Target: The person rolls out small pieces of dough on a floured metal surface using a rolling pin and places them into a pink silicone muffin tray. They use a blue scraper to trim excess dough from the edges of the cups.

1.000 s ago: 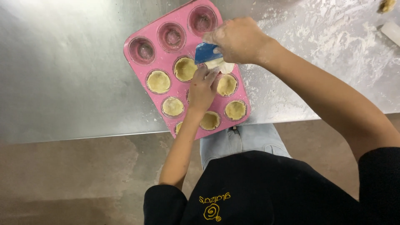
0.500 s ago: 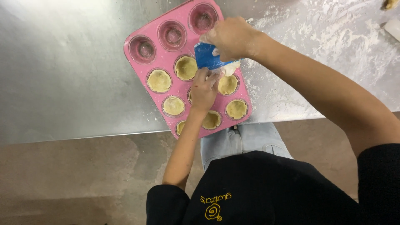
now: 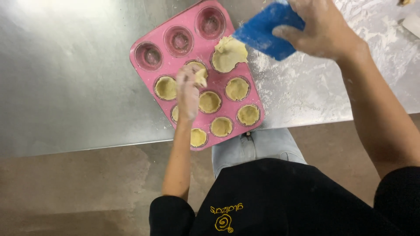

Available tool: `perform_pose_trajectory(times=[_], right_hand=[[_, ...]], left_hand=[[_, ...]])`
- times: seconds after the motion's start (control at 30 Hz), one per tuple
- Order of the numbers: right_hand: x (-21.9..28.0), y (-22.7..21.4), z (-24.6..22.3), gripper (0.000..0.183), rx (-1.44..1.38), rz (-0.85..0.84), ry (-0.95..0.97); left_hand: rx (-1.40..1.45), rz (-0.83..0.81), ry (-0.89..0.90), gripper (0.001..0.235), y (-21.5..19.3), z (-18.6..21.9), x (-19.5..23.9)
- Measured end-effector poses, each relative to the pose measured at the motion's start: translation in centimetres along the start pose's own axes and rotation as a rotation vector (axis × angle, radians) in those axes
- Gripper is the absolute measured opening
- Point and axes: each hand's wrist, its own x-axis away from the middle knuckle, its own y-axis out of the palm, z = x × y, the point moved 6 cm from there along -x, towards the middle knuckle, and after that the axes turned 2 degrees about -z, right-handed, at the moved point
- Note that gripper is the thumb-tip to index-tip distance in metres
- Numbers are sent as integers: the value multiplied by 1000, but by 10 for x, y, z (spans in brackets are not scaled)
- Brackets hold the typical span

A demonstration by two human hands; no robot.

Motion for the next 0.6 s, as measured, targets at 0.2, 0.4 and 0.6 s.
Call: perform_pose_trajectory(times=[0.2, 0.4, 0.6], right_hand=[[50, 3, -10, 21, -178, 41, 95], [51, 27, -65, 18, -4, 352, -104], [35, 128, -137, 65, 453, 223, -77]], left_hand=[[204, -12, -69, 12, 17, 56, -48], [-830, -337, 331, 62, 84, 99, -76], [-1534, -741, 351, 88, 114, 66, -104]])
